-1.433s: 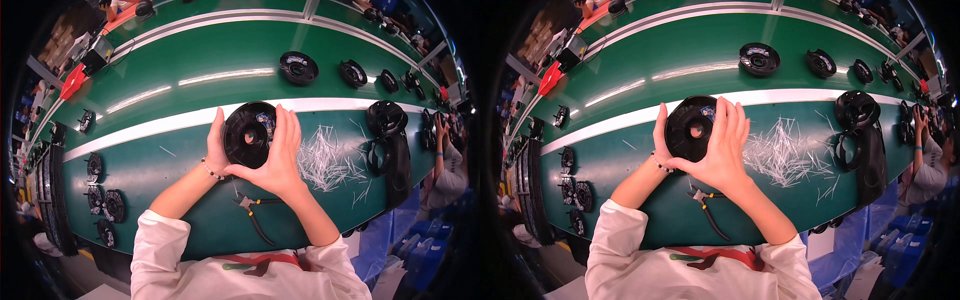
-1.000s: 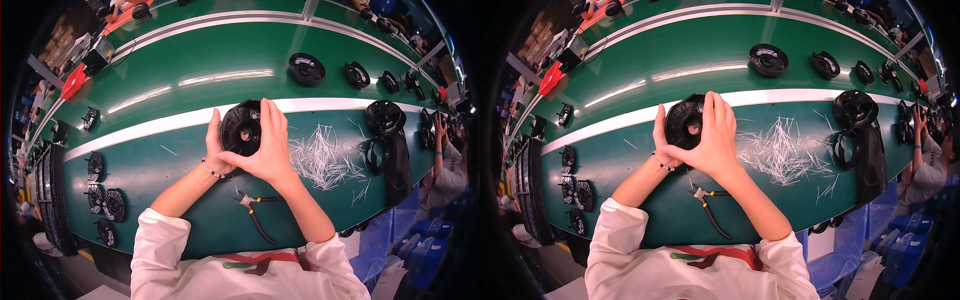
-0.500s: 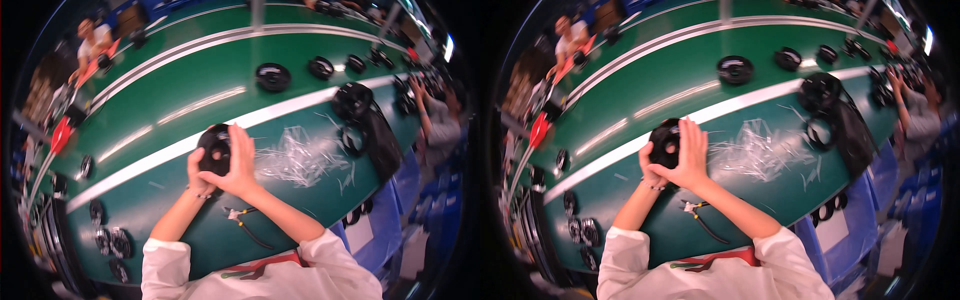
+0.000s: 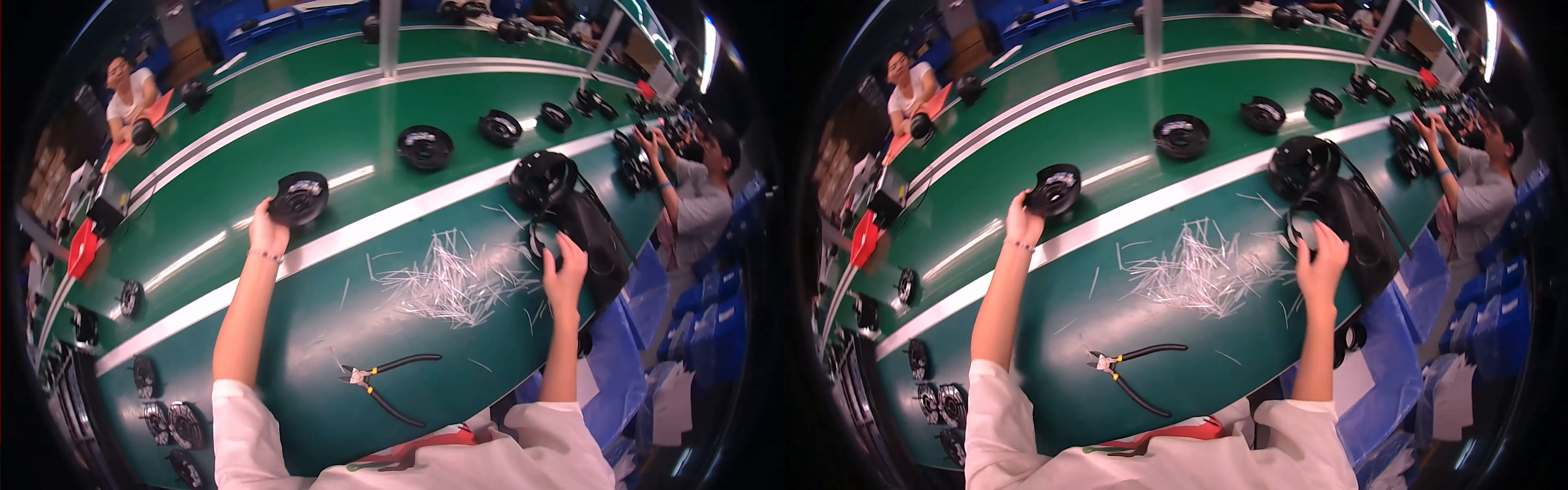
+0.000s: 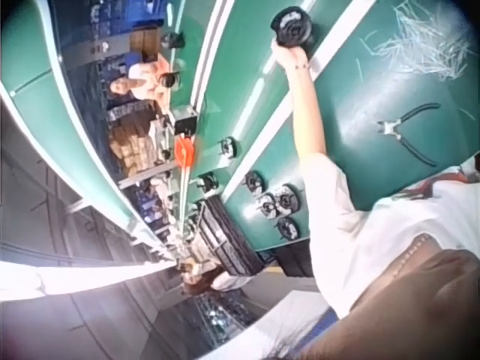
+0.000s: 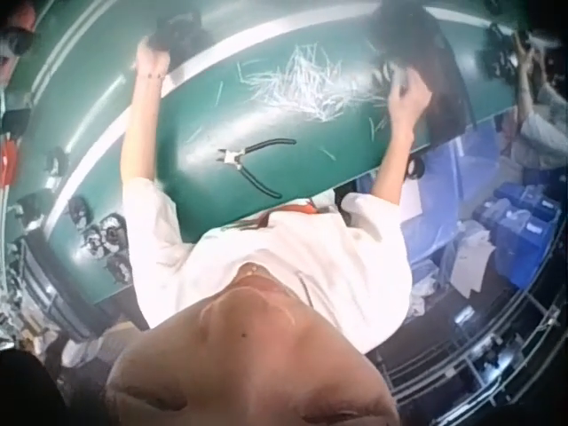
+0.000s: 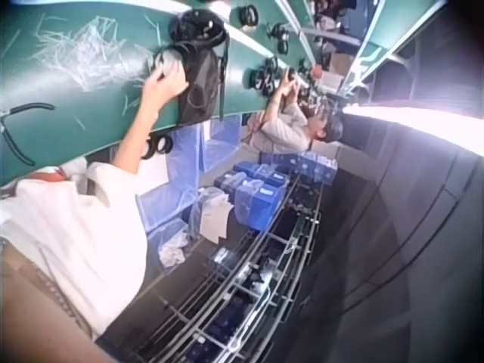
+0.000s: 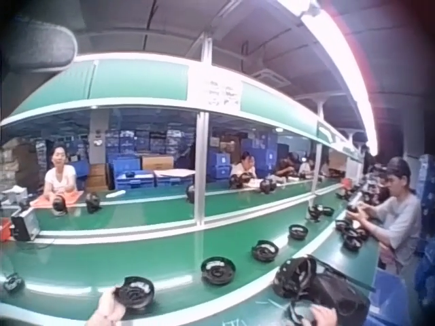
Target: Manually assemble circuit boards into light fixture housings and trim wire ties using pliers on an assembly line.
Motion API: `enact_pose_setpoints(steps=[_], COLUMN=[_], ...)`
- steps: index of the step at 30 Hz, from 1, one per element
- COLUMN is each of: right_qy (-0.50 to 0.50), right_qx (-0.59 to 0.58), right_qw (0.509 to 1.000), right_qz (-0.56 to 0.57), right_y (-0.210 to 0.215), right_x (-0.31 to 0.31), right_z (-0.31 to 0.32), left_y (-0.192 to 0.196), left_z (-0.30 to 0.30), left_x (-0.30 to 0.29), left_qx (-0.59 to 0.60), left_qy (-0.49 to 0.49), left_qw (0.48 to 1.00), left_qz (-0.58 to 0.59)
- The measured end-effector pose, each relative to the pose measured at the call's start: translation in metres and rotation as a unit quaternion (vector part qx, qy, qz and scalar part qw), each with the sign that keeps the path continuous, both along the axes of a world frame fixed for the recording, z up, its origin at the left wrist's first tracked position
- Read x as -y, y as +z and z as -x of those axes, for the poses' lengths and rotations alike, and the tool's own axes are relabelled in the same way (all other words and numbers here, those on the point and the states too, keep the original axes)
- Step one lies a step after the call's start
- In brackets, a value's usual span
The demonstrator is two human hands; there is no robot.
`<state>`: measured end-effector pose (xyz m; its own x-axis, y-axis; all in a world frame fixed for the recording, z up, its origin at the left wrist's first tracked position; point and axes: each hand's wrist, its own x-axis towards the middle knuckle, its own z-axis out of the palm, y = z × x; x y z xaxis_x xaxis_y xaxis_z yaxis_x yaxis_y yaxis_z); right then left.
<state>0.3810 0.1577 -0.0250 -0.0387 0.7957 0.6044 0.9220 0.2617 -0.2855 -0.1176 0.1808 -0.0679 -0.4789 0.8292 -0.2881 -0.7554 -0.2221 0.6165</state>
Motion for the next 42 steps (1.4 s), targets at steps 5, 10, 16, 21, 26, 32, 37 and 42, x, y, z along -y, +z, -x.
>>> enact_pose_setpoints(steps=[5, 10, 16, 21, 26, 32, 37, 42], right_qy=[0.031, 0.049, 0.051, 0.262, 0.572, 0.606, 0.564, 0.585], right_qx=[-0.009, 0.007, 0.003, -0.093, -0.001, 0.075, 0.129, 0.222], right_qw=[0.999, 0.999, 0.991, 0.958, 0.816, 0.756, 0.768, 0.690], right_qz=[0.042, 0.005, -0.121, 0.065, 0.086, 0.238, 0.276, 0.362], right_y=[-0.021, -0.017, 0.019, 0.041, 0.064, 0.036, 0.058, 0.042], right_x=[-0.008, -0.015, -0.009, 0.036, 0.118, 0.153, 0.125, 0.094], right_z=[-0.021, -0.013, -0.005, 0.058, 0.172, 0.193, 0.208, 0.205], left_y=[-0.046, 0.043, 0.076, 0.082, 0.077, 0.084, 0.071, 0.061], left_z=[0.030, 0.004, 0.101, 0.129, 0.111, 0.075, 0.052, 0.004], left_x=[-0.029, 0.091, 0.299, 0.435, 0.436, 0.355, 0.302, 0.252], left_qx=[-0.073, -0.255, -0.662, -0.716, -0.733, -0.714, -0.660, -0.396], left_qy=[0.078, 0.037, 0.016, -0.229, -0.161, -0.073, -0.032, -0.072], left_qw=[0.994, 0.960, 0.709, 0.453, 0.410, 0.552, 0.657, 0.897], left_qz=[0.022, 0.110, 0.242, 0.480, 0.518, 0.423, 0.364, 0.182])
